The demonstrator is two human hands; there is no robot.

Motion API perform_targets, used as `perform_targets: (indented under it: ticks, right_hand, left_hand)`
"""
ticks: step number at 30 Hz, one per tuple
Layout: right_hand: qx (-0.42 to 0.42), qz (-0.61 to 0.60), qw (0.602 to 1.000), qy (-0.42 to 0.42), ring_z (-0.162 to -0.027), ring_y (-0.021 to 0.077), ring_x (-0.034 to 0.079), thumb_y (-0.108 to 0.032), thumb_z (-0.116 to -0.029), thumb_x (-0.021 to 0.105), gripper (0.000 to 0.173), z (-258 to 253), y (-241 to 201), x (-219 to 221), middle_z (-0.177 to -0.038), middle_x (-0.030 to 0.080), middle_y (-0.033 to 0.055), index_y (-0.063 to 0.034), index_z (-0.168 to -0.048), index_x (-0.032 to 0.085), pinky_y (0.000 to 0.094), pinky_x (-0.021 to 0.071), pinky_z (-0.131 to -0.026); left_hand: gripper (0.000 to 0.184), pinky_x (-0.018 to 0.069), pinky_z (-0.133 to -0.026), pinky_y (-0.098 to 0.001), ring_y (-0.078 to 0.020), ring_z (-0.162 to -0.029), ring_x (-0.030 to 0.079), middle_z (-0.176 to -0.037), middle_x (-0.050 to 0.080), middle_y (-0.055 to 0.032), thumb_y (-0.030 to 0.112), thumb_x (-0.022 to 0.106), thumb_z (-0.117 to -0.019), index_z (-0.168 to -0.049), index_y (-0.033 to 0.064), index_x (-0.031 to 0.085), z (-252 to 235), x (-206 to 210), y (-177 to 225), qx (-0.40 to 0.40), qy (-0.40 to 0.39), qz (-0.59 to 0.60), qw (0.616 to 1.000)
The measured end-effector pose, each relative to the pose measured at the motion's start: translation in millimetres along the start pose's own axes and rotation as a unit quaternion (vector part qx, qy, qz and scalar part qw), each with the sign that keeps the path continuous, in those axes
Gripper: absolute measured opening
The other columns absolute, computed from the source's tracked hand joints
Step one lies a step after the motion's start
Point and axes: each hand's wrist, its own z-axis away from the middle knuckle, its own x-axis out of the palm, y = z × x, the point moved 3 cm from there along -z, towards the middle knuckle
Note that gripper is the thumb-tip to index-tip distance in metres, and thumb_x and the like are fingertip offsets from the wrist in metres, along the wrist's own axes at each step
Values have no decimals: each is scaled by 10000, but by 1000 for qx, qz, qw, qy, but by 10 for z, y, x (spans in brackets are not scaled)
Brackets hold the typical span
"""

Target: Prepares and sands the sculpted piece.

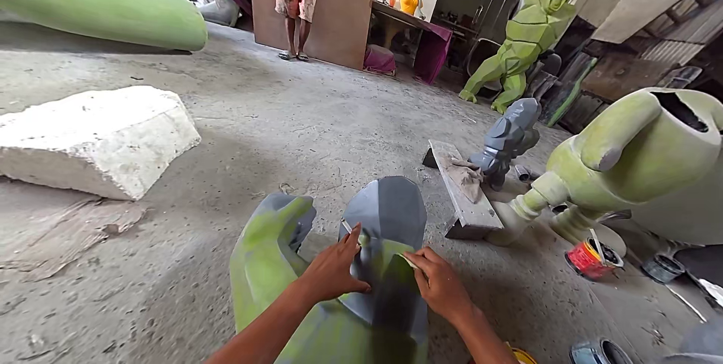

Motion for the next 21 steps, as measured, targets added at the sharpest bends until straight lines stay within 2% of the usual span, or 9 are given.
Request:
perform_targets:
  ticks: [2, 6, 9, 11, 12, 16, 18, 21]
  right_hand:
    - [-1, 49, 999, -3, -1031, 188, 681, -121, -947, 563, 470, 136, -43, 42, -1156, 693, 55, -259, -1384, 669, 383, 590, -883]
    - [-32, 96, 995, -3, -1052, 208, 685, -90, -874, 678, 535, 462, 0, 76, -1169, 684, 64, -254, -1382, 669, 370, 615, -844]
    - [-74, 107, 991, -11, -1090, 206, 677, -126, -847, 705, 550, 687, 122, 73, -1197, 681, 43, -282, -1373, 669, 372, 620, -840]
    - [-103, 76, 992, 4, -1099, 179, 675, -174, -862, 692, 478, 775, 214, 23, -1185, 698, 17, -306, -1321, 699, 363, 612, -868]
    - [-102, 37, 994, 12, -1091, 151, 674, -183, -896, 671, 420, 784, 249, -10, -1168, 705, 4, -314, -1293, 714, 346, 603, -891]
    - [-60, -72, 994, 63, -977, 76, 672, -153, -981, 548, 423, 444, 225, -190, -1122, 703, 1, -277, -1362, 685, 284, 598, -839]
    - [-44, -72, 994, 64, -1041, 64, 668, -188, -1022, 493, 374, 136, 146, -271, -1159, 704, -9, -238, -1327, 703, 289, 588, -898]
    - [-20, -48, 998, 18, -1102, 83, 653, -217, -1032, 464, 361, -280, 12, -224, -1184, 701, -12, -230, -1283, 722, 324, 558, -967]
  left_hand:
    - [1408, 497, -1056, -528, -341, -1333, 558, -1616, 359, -192, 688, 835, -682, -1650, 64, 24, 6, -3, 4, -4, -5, 0, 1000]
    - [1379, 510, -1031, -550, -344, -1308, 578, -1609, 374, -189, 664, 848, -682, -1650, 67, 67, 18, 12, 5, 1, 6, 12, 1000]
    - [1382, 512, -1019, -562, -356, -1304, 577, -1610, 369, -189, 659, 851, -680, -1653, 81, 58, 35, 13, 30, -7, -1, 12, 1000]
    - [1392, 516, -1013, -564, -363, -1292, 584, -1605, 374, -197, 665, 849, -677, -1652, 70, 53, 42, 5, 45, -7, 0, 12, 1000]
    - [1396, 517, -1014, -562, -361, -1288, 588, -1615, 363, -194, 663, 852, -674, -1651, 67, 53, 45, 1, 49, -8, 1, 13, 1000]
    - [1417, 530, -989, -560, -361, -1250, 612, -1608, 369, -195, 657, 868, -650, -1650, 67, 55, 24, 12, 58, -14, 4, 13, 1000]
    - [1425, 535, -983, -558, -358, -1236, 619, -1595, 386, -197, 667, 863, -648, -1649, 66, 46, 0, 21, 74, -10, 4, 10, 1000]
    - [1437, 532, -986, -557, -365, -1246, 611, -1581, 399, -209, 681, 854, -638, -1647, 55, 45, -11, 11, 74, -11, 0, 4, 1000]
